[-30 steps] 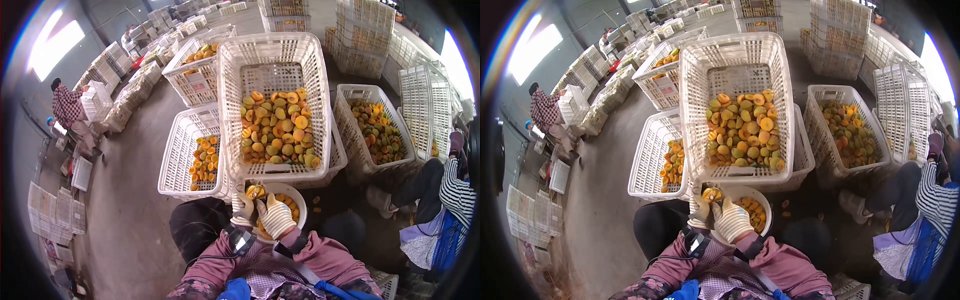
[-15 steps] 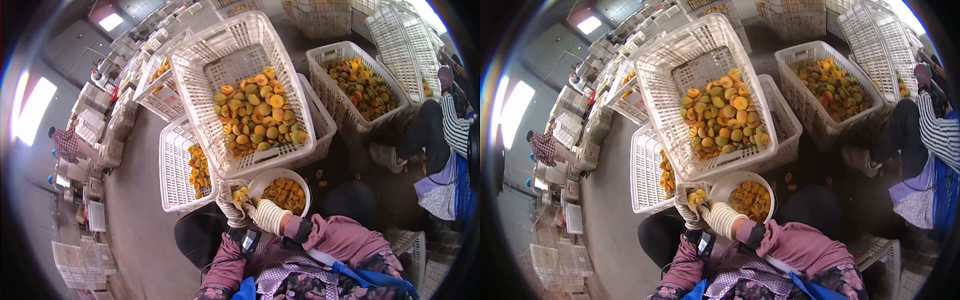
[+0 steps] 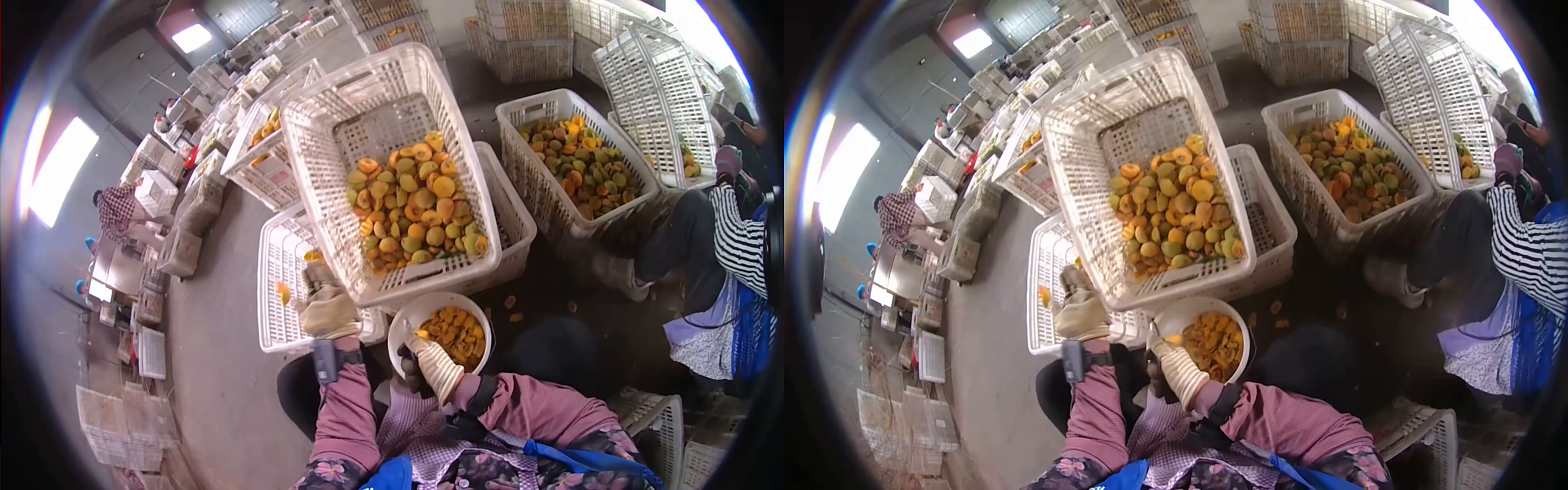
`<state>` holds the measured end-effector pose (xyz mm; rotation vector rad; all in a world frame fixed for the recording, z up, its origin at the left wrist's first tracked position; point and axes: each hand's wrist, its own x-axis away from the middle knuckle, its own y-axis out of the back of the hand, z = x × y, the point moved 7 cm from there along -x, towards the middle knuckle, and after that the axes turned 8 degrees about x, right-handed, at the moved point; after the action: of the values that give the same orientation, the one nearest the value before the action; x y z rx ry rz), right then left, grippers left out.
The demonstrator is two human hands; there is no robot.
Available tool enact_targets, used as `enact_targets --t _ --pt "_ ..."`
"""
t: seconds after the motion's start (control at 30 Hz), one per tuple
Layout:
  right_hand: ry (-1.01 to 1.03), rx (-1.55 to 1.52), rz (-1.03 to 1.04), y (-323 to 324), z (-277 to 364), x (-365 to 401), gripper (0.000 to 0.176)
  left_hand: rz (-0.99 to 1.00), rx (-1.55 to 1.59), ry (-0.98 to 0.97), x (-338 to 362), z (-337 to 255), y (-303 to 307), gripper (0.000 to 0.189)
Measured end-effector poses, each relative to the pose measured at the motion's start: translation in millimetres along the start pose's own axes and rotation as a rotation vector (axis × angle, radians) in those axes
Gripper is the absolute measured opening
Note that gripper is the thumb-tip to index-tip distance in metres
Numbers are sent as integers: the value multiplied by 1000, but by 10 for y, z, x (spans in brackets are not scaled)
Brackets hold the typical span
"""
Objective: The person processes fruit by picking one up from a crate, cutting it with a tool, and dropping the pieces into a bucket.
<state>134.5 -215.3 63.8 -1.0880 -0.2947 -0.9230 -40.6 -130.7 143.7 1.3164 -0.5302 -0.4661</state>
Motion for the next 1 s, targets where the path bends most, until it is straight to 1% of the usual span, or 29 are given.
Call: enact_targets --t 0.03,0.07,0.1,0.17,0.2,0.23,0.3,0.33,0.37,0.4,0.47,0.5,0.53,0.6,0.63,0.67,0.73,0.77,0.8,0.83,0.87,0.9,0.93,0.97,1.0 --pt "14 -2 -8 49 15 -98 37 -248 278 -499 -100 -400 -24 45" --pt "116 -49 -77 181 52 -259 35 -494 561 -998 -25 -675 -35 50" --pt "221 -89 -148 296 134 -338 34 -500 579 -1010 -163 -930 -252 50" --pt "251 -111 -188 317 288 -318 34 96 327 -1020 -374 -1788 -1072 32" --pt "262 -136 -211 335 334 -307 34 389 186 -1001 -351 -1988 -1351 25" --pt "368 -108 -178 347 426 -362 33 386 195 -1013 -319 -2047 -1319 25" --pt "371 -124 -176 420 418 -434 33 408 284 -962 -261 -2048 -1281 24" --pt "365 -142 -164 412 418 -433 33 408 286 -972 -323 -2041 -1348 24" --pt "341 -123 -229 460 405 -467 31 686 621 -907 -432 -2034 -1505 24" --pt "338 -117 -228 480 428 -467 31 957 958 -797 -444 -1998 -1603 25" --pt "434 -23 -327 494 566 -400 28 482 1337 -1279 -195 -1672 -1095 28" --pt "476 39 -346 478 612 -351 25 1002 1543 -1215 -210 -1635 -1353 24" --pt "456 191 -346 505 575 -426 24 1020 1937 -943 235 -1363 -830 26" --pt "531 483 -345 457 522 -591 25 880 1886 -792 225 -1193 -1084 35" --pt "620 619 -404 569 385 -815 27 911 2119 -724 467 -1037 -887 42" --pt "661 715 -430 462 460 -602 43 1032 2366 -613 545 -994 -847 42" --pt "668 801 -474 372 557 -396 45 940 2241 -437 536 -880 -851 43" --pt "667 803 -470 360 570 -364 45 935 2244 -435 455 -849 -1034 43" --pt "680 898 -501 351 598 -329 45 720 2082 -596 286 -804 -1290 43" --pt "690 992 -534 335 614 -293 45 514 1902 -738 311 -764 -1176 43" --pt "688 989 -536 326 621 -267 45 518 1900 -737 363 -749 -1153 43" --pt "634 1067 -529 300 609 -272 45 541 1978 -655 404 -703 -1160 35" --pt "581 1144 -521 269 598 -272 45 562 2052 -570 475 -653 -1044 29" --pt "538 1151 -485 231 573 -250 43 610 2014 -601 572 -559 -1030 25" --pt "538 1145 -483 221 559 -253 43 610 2008 -602 583 -538 -978 25"
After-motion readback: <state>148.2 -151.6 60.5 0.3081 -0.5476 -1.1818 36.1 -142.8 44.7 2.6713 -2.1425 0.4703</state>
